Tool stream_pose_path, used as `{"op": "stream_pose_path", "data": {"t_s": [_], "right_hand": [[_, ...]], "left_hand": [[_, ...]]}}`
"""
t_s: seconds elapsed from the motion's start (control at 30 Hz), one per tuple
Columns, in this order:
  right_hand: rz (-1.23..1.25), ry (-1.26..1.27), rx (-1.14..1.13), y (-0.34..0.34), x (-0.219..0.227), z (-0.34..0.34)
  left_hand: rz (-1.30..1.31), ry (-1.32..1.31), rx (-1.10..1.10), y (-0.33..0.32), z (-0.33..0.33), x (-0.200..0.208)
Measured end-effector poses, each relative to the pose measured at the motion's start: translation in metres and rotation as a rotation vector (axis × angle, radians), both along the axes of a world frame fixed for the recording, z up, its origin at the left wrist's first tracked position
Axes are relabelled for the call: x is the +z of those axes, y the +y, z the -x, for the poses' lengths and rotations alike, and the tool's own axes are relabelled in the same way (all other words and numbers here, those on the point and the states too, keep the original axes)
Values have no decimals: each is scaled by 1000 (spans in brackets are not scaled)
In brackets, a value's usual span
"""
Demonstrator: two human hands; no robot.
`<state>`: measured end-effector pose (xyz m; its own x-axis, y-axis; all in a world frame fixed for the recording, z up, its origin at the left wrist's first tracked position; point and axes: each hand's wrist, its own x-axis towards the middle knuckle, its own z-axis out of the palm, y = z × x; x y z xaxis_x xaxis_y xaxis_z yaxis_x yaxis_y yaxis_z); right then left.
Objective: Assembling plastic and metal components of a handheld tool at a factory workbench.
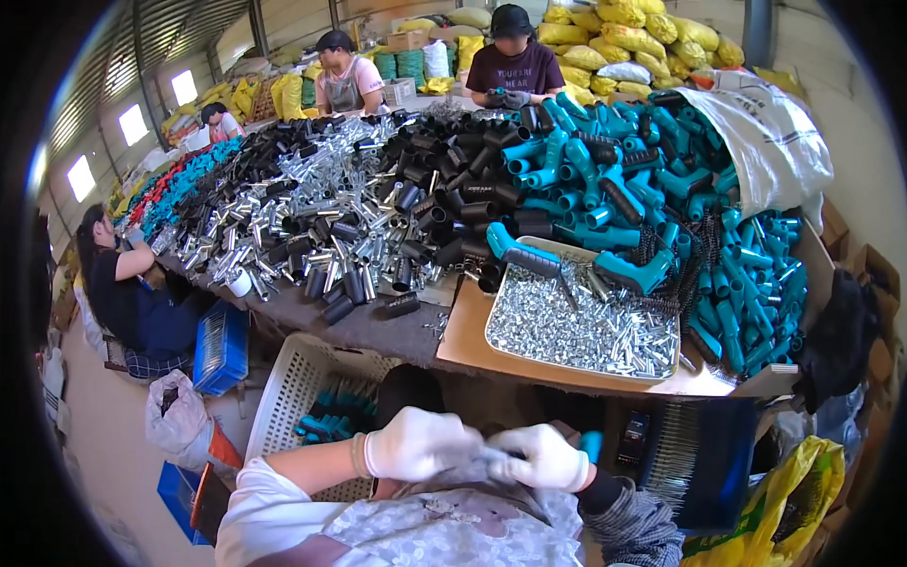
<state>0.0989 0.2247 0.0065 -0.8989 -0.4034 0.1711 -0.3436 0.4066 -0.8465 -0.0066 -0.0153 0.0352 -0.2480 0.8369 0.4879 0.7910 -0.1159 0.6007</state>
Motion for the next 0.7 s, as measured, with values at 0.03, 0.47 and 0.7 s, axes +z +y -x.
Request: {"op": "stream_pose_path", "data": {"t_s": [0.03, 0.47, 0.7], "right_hand": [[188, -317, 286, 10, -5, 6], [464, -579, 371, 10, -18, 7], [1289, -24, -327, -26, 0, 8]], "left_hand": [[191, 244, -175, -1, 1, 12], [93, 402, -279, -1, 10, 28], [201, -18, 43, -6, 17, -36]]}}
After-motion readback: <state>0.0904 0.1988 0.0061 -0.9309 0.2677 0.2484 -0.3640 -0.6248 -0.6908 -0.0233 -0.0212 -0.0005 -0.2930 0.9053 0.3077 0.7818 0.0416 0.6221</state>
